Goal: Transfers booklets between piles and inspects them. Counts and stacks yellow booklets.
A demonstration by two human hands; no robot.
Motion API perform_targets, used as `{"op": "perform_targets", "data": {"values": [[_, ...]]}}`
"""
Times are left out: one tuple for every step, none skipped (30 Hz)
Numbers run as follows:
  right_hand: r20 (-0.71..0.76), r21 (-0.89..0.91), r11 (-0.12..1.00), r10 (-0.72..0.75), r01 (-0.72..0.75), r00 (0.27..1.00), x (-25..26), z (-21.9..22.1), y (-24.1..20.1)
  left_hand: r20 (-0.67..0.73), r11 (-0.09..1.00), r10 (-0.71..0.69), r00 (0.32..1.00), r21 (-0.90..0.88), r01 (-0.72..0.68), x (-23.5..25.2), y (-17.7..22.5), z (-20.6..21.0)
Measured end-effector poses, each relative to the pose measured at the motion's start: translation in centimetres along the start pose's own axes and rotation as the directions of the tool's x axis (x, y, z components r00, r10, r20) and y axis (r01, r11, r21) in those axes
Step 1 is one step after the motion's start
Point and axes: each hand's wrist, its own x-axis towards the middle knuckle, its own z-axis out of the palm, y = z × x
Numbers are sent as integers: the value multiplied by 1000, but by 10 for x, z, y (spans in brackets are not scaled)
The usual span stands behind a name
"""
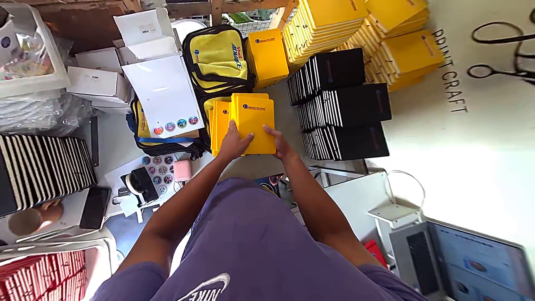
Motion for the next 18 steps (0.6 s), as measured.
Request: {"op": "perform_targets", "data": {"values": [[-13, -1, 1000, -15, 15, 1000, -2, -3, 0, 10, 1000, 17, 1000, -20, -17, 2, -2, 0], [-11, 13, 999, -33, 33, 999, -4, -5, 1, -1, 998, 40, 999, -39, -40, 4, -3, 0], [-1, 35, 998, -55, 55, 999, -8, -6, 3, -22, 996, 50, 999, -69, -51, 4, -4, -2], [8, 60, 995, -80, 79, 997, -12, -7, 5, -52, 993, 37, 998, -112, -43, 2, -3, -4], [18, 82, 991, -108, 106, 994, -17, -7, 9, -74, 986, 7, 997, -168, -19, -1, -1, -8], [26, 99, 986, -139, 136, 990, -22, -7, 12, -65, 972, -30, 997, -235, 13, -3, 1, -13], [33, 106, 979, -176, 171, 984, -28, -7, 14, -25, 948, -52, 998, -315, 42, -4, 3, -18], [44, 99, 970, -225, 220, 973, -32, -6, 14, 37, 915, -47, 998, -399, 58, -3, 7, -25], [65, 78, 958, -282, 277, 957, -35, -3, 12, 103, 882, -4, 995, -469, 52, 1, 12, -32], [92, 38, 944, -330, 328, 939, -37, -1, 8, 145, 857, 86, 986, -515, 1, 6, 13, -40], [131, -16, 927, -369, 374, 920, -38, 2, 2, 160, 836, 200, 967, -543, -83, 7, 16, -50], [170, -75, 902, -409, 426, 896, -40, 7, -6, 148, 811, 316, 937, -555, -186, 7, 20, -60], [211, -148, 861, -453, 486, 866, -41, 12, -14, 122, 789, 420, 899, -539, -295, 6, 21, -70], [254, -237, 795, -504, 559, 825, -40, 17, -22, 93, 770, 511, 855, -492, -406, 5, 21, -79], [291, -340, 701, -555, 627, 779, -36, 22, -28, 73, 759, 573, 816, -421, -496, 6, 20, -87], [316, -427, 613, -588, 665, 745, -31, 26, -30, 64, 756, 610, 790, -344, -557, 6, 18, -93], [334, -496, 551, -592, 671, 733, -25, 28, -30, 65, 753, 635, 770, -275, -598, 7, 15, -99], [332, -541, 542, -564, 642, 756, -19, 31, -27, 73, 754, 647, 759, -205, -623, 9, 10, -103]]}}
